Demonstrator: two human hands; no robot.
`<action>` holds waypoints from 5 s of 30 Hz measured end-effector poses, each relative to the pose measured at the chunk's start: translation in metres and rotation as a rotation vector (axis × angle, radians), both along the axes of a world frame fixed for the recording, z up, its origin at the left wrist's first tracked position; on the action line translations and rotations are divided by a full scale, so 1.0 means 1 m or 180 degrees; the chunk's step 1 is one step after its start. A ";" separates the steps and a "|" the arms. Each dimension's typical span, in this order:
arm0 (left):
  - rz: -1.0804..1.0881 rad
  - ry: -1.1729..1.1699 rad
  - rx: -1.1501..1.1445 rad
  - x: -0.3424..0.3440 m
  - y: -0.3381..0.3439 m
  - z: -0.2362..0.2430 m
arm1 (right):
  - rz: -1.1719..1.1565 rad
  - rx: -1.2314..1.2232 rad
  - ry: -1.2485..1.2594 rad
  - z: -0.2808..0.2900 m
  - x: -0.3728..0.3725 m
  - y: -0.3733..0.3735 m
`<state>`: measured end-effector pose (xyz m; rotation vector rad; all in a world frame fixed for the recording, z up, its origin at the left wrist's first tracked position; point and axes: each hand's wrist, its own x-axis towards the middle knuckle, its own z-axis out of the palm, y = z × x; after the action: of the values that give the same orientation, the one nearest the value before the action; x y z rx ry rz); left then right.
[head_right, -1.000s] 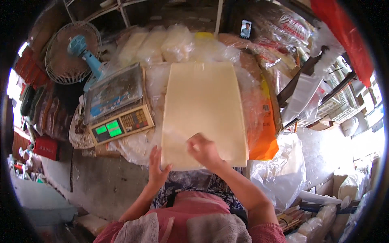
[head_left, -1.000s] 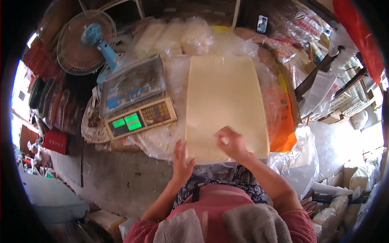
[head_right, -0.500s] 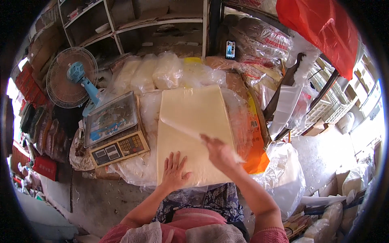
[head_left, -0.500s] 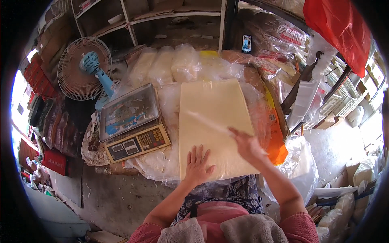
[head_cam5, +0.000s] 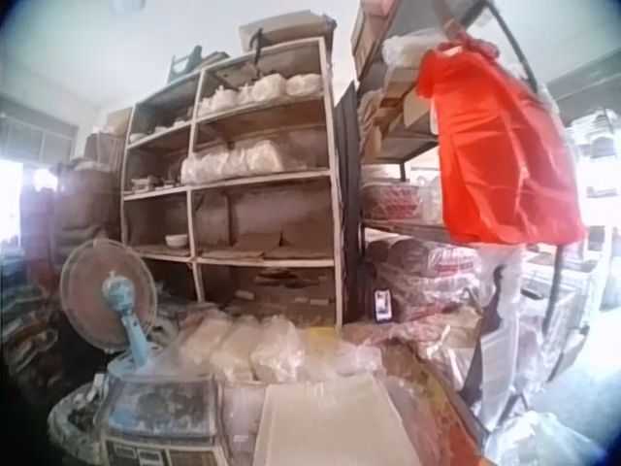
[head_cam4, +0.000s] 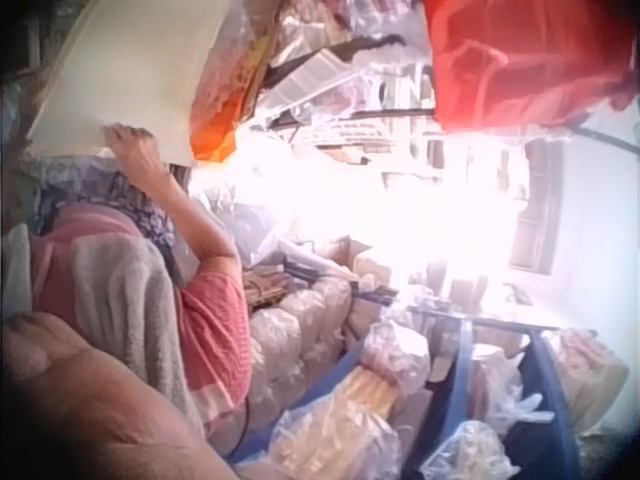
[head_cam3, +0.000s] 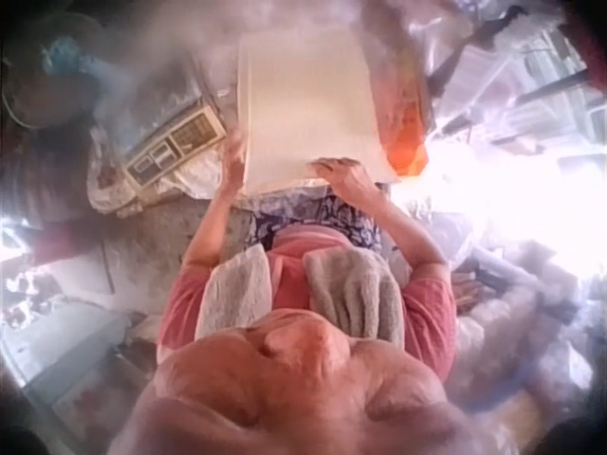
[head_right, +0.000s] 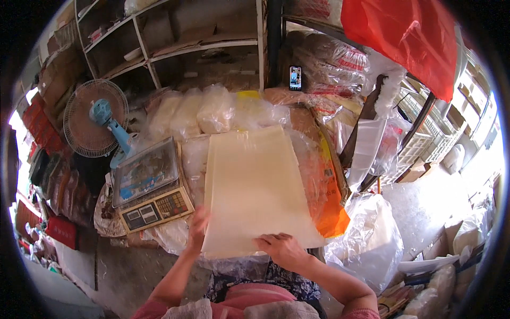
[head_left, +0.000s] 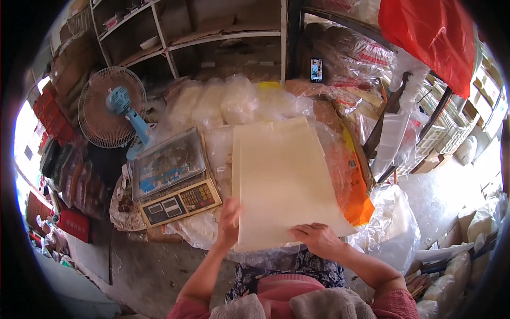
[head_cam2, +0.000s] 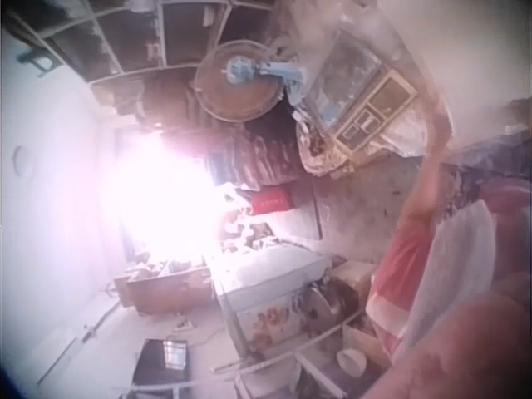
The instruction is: The person picks up thin rectangular food sheets from a stack, places them onto a digital scale to weigh them, then takes a weighed stack, folds it, and inserts it into a clear plastic bag.
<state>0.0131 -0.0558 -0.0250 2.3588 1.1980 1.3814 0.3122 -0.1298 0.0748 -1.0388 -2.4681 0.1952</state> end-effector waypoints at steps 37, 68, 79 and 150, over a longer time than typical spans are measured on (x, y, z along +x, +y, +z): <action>0.0469 0.1911 -0.1029 0.033 0.009 -0.006 | -0.3030 -0.1220 0.0735 -0.065 0.045 0.093; 0.0199 -0.2183 -0.0897 -0.003 -0.003 0.012 | -0.0007 -0.0193 0.0954 -0.043 0.003 0.040; 0.0894 -0.0170 -0.2476 0.020 0.017 0.030 | -0.1982 -0.1895 0.1691 -0.105 0.024 0.083; 0.3253 0.0353 -0.1408 -0.163 0.102 0.086 | -0.0182 -0.0965 0.0215 -0.054 -0.060 0.034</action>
<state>-0.1499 0.0462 0.0612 1.5255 2.6038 0.9621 0.2520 -0.0956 0.0211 -1.2013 -2.3923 0.5909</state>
